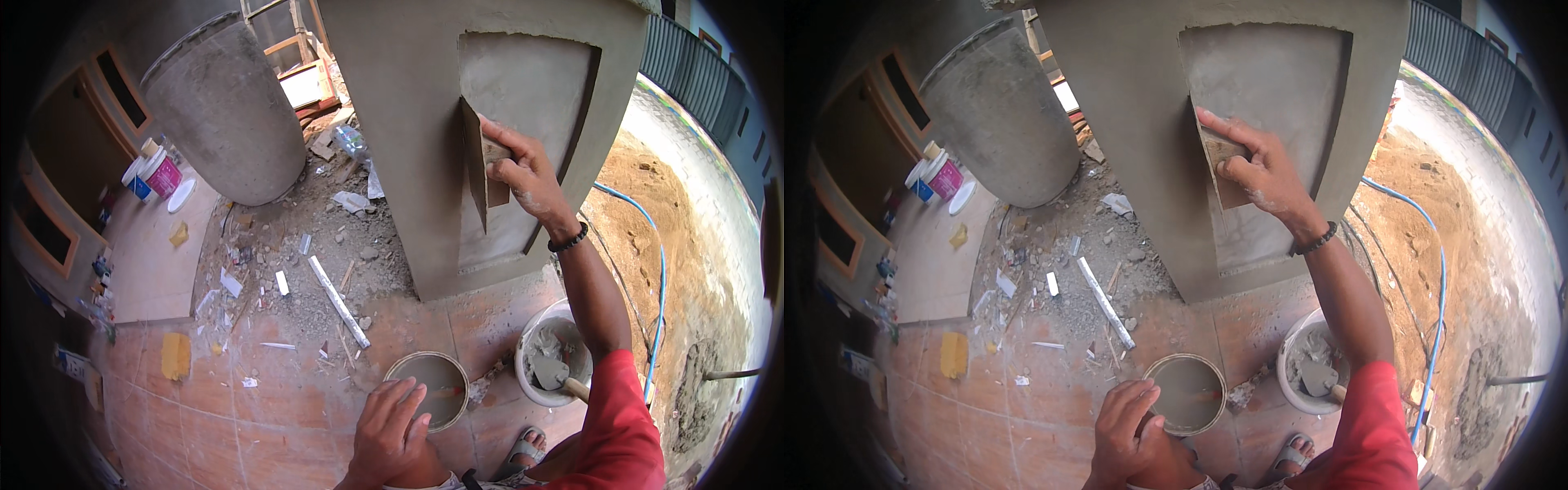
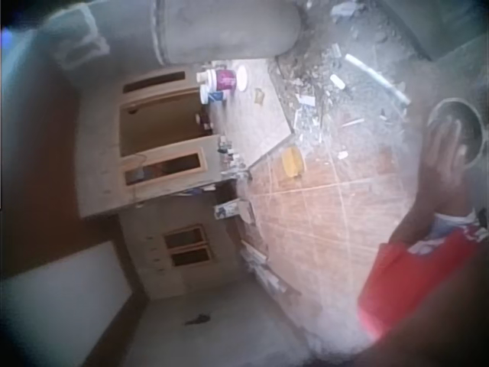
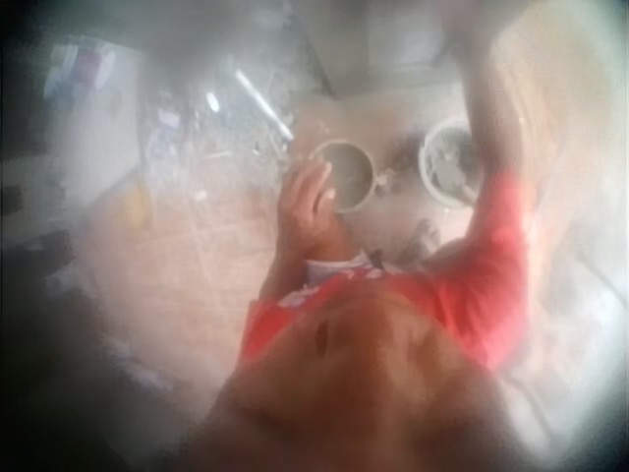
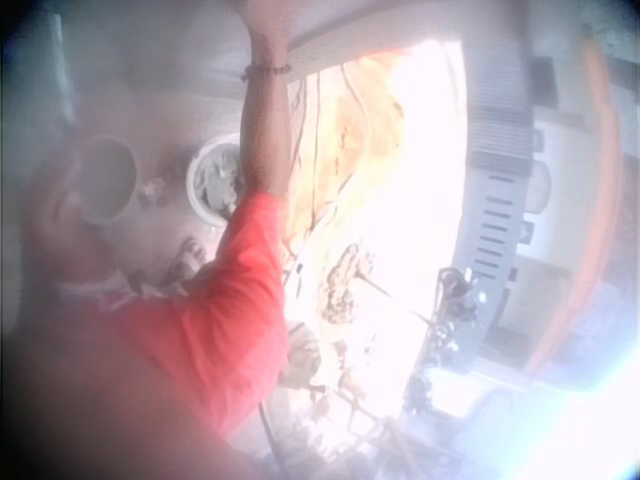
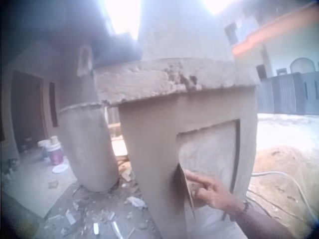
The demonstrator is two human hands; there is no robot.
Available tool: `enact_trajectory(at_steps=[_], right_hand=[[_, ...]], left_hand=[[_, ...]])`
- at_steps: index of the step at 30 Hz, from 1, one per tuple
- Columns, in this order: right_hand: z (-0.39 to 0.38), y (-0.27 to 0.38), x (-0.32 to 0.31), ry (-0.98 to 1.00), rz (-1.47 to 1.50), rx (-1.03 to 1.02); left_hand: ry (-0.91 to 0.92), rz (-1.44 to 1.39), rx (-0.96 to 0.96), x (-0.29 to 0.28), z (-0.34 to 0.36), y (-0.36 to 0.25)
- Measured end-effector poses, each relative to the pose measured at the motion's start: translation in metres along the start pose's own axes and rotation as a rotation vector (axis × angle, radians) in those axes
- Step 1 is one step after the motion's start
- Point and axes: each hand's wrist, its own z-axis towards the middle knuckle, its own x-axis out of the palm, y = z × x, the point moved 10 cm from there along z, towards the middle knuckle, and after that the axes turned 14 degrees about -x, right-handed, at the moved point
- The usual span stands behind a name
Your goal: The person is smoothing a freshly plastered wall using a trowel. They repeatedly dip the trowel into a bucket of water and scrape it against a bucket of plaster to clean it before continuing to smooth the wall surface.
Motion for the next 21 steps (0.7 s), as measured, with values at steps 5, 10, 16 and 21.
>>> enact_trajectory(at_steps=[5, 10, 16, 21], right_hand=[[-0.074, -0.062, 0.023, 0.007, 0.11, 0.142], [-0.147, -0.089, 0.023, 0.018, -0.011, 0.22], [-0.101, -0.008, 0.016, -0.347, -0.481, -0.128], [-0.047, 0.007, 0.048, -0.52, -0.869, -0.314]], left_hand=[[-0.002, 0.024, -0.001, 0.0, -0.001, -0.001], [0.03, 0.018, -0.006, 0.006, -0.004, 0.0], [0.018, 0.037, -0.026, 0.002, -0.004, 0.007], [-0.034, 0.075, -0.074, -0.004, -0.009, 0.003]])
